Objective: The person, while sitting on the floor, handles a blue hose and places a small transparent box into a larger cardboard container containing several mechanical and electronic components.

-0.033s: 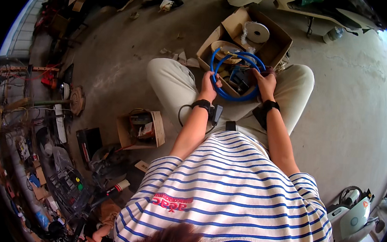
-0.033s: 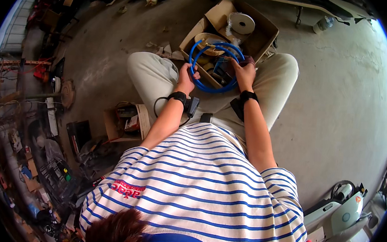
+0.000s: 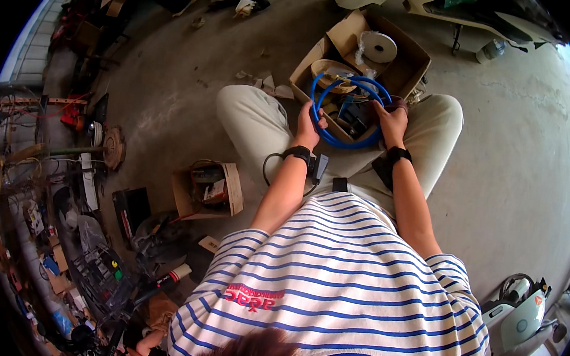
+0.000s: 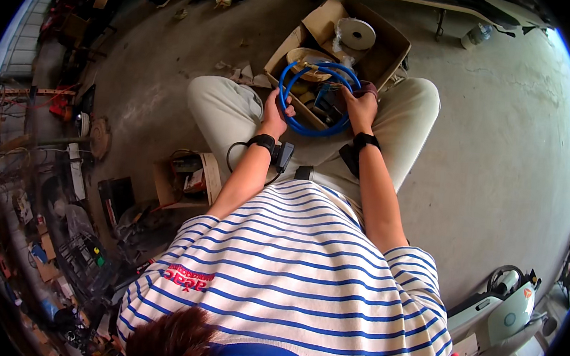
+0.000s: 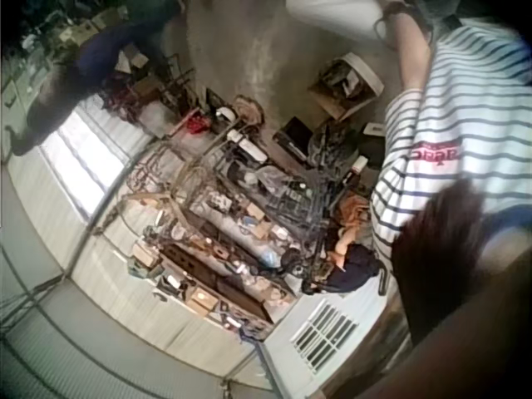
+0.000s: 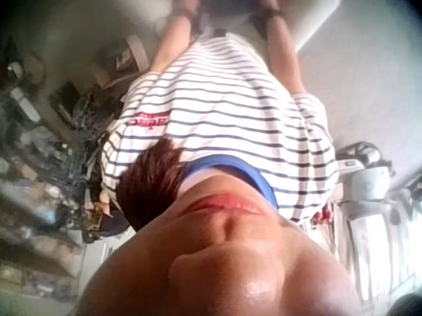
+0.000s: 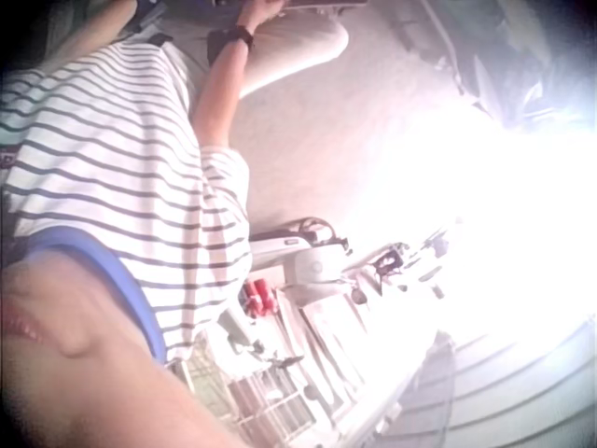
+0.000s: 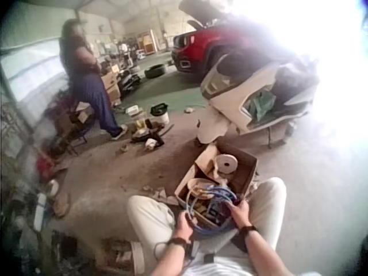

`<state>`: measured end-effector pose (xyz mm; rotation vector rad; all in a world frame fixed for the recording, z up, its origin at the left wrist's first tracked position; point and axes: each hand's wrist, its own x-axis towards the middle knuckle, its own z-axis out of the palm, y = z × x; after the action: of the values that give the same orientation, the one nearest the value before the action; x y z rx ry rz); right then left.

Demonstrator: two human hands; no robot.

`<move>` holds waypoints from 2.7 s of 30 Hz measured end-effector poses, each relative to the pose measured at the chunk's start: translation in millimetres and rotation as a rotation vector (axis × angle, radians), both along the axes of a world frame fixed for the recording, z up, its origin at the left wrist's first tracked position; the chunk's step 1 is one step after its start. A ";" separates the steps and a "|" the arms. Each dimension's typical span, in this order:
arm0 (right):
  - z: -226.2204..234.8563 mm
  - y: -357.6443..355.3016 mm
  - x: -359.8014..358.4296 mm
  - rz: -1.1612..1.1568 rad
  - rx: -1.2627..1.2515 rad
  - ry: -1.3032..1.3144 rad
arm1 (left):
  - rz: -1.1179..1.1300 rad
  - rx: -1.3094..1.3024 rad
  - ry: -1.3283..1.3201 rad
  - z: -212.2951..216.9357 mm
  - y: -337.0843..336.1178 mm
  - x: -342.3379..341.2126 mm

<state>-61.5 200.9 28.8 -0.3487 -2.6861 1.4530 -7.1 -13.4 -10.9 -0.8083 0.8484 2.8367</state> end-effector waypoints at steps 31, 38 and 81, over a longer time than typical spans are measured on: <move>20.4 -7.3 10.3 0.088 0.142 0.332 | -0.310 -0.247 -0.088 23.3 0.3 3.3; 1.6 -8.5 -2.0 -0.082 0.243 0.325 | -0.249 -0.086 0.132 41.7 1.7 -0.1; 3.4 0.9 1.4 0.206 -0.626 -0.230 | -0.041 -0.841 -0.220 6.3 2.7 7.4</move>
<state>-60.1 201.8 32.1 -0.2849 -2.4045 2.4441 0.3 -10.7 -4.6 -1.1075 2.0075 2.2254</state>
